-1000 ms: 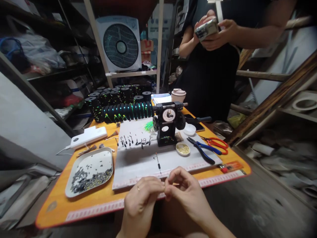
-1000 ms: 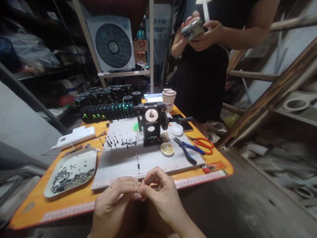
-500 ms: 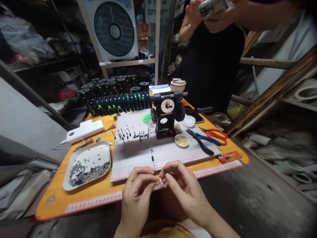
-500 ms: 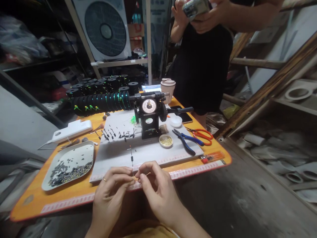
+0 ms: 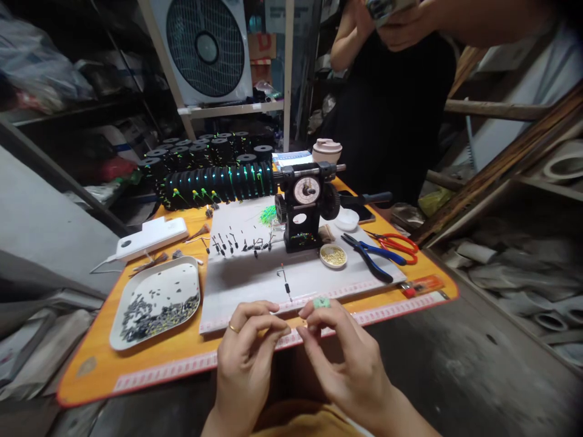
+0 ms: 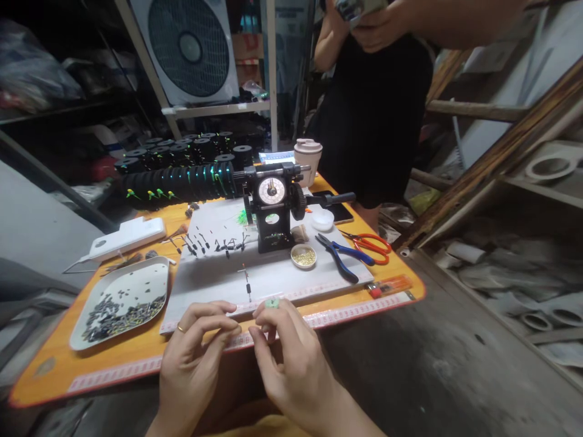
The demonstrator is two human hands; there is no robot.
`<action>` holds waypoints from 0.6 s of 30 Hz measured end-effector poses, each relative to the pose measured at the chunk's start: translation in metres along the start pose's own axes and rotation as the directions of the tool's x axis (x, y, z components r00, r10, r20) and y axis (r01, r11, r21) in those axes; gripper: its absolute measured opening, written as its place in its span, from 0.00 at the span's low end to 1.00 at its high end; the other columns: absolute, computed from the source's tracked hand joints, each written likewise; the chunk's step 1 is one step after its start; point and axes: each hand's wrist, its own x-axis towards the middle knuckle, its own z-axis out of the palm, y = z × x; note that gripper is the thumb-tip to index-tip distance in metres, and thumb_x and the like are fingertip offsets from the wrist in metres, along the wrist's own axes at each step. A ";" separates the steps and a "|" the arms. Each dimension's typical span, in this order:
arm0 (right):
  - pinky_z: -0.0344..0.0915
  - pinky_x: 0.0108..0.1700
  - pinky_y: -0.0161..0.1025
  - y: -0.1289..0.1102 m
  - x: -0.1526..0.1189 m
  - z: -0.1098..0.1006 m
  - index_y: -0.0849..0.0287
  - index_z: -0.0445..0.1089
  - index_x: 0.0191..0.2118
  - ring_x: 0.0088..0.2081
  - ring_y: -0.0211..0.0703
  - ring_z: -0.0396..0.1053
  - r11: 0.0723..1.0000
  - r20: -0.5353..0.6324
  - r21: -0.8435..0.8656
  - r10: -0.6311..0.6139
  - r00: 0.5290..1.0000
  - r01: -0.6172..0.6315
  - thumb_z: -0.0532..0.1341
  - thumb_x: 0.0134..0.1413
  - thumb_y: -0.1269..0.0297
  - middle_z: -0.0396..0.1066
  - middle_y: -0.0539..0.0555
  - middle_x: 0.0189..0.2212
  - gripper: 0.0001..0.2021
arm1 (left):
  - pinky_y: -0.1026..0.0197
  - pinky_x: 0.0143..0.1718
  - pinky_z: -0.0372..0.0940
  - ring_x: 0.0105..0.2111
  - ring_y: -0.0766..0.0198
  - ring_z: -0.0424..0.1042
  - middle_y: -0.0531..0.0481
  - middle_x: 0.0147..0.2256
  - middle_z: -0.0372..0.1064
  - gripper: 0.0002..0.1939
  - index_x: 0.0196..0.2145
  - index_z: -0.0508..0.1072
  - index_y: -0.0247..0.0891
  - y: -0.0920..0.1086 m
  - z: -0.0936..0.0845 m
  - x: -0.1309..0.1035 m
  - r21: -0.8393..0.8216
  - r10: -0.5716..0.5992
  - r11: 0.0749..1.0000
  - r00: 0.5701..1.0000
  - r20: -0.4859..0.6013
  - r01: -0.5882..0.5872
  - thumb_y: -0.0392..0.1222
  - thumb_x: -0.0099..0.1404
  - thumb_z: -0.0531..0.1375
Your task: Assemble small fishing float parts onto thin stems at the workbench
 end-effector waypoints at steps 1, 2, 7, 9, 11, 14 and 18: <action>0.69 0.39 0.37 0.000 0.000 -0.001 0.57 0.62 0.44 0.35 0.40 0.70 1.000 -0.011 -0.008 -0.016 1.000 0.015 0.58 0.61 0.79 0.69 0.55 0.37 0.11 | 0.68 0.44 0.68 0.43 0.66 0.73 0.53 0.37 0.68 0.11 0.35 0.74 0.42 0.000 0.000 0.000 -0.001 0.004 1.000 1.000 -0.003 -0.004 0.26 0.66 0.60; 0.69 0.39 0.38 -0.001 0.001 -0.001 0.58 0.62 0.43 0.35 0.41 0.70 0.999 -0.017 -0.016 -0.030 0.999 0.030 0.57 0.60 0.80 0.70 0.55 0.36 0.11 | 0.68 0.44 0.68 0.43 0.67 0.73 0.54 0.37 0.68 0.11 0.34 0.74 0.42 0.001 0.001 0.001 -0.001 0.008 1.000 1.000 -0.006 -0.008 0.26 0.66 0.60; 0.69 0.39 0.41 -0.005 0.003 -0.004 0.59 0.62 0.42 0.35 0.44 0.70 0.992 -0.026 -0.082 -0.097 0.995 0.095 0.57 0.58 0.83 0.70 0.55 0.32 0.12 | 0.68 0.46 0.66 0.43 0.67 0.72 0.54 0.37 0.68 0.11 0.34 0.73 0.42 0.001 0.004 0.003 -0.011 0.020 1.000 0.999 -0.028 -0.020 0.25 0.66 0.60; 0.69 0.38 0.42 -0.007 0.005 -0.006 0.60 0.63 0.42 0.35 0.45 0.70 0.980 -0.033 -0.159 -0.130 0.991 0.123 0.58 0.58 0.83 0.70 0.56 0.31 0.12 | 0.68 0.45 0.67 0.43 0.67 0.72 0.54 0.37 0.68 0.11 0.34 0.73 0.42 0.001 0.005 0.002 -0.023 0.003 1.000 0.999 -0.034 -0.004 0.25 0.67 0.59; 0.69 0.37 0.43 -0.010 0.006 -0.008 0.61 0.63 0.42 0.34 0.46 0.70 0.961 -0.033 -0.235 -0.155 0.987 0.143 0.58 0.57 0.83 0.70 0.57 0.30 0.12 | 0.67 0.43 0.68 0.42 0.67 0.72 0.54 0.37 0.68 0.11 0.34 0.73 0.42 0.002 0.007 0.001 -0.042 -0.037 0.999 0.999 -0.039 0.035 0.26 0.67 0.59; 0.69 0.37 0.42 -0.014 0.009 -0.014 0.60 0.63 0.42 0.33 0.45 0.71 0.953 -0.026 -0.270 -0.151 0.988 0.139 0.58 0.57 0.82 0.71 0.55 0.30 0.11 | 0.67 0.39 0.71 0.41 0.66 0.71 0.52 0.38 0.66 0.11 0.35 0.73 0.43 0.003 0.011 -0.001 -0.079 -0.104 0.991 0.995 0.003 0.104 0.27 0.68 0.58; 0.70 0.38 0.34 -0.019 0.011 -0.027 0.57 0.62 0.41 0.34 0.39 0.73 0.993 -0.016 -0.112 -0.026 1.000 0.024 0.57 0.59 0.80 0.71 0.52 0.32 0.10 | 0.66 0.31 0.73 0.34 0.69 0.73 0.43 0.57 0.64 0.20 0.54 0.66 0.46 0.005 0.020 0.005 -0.173 -0.015 0.984 0.979 0.202 0.051 0.28 0.69 0.57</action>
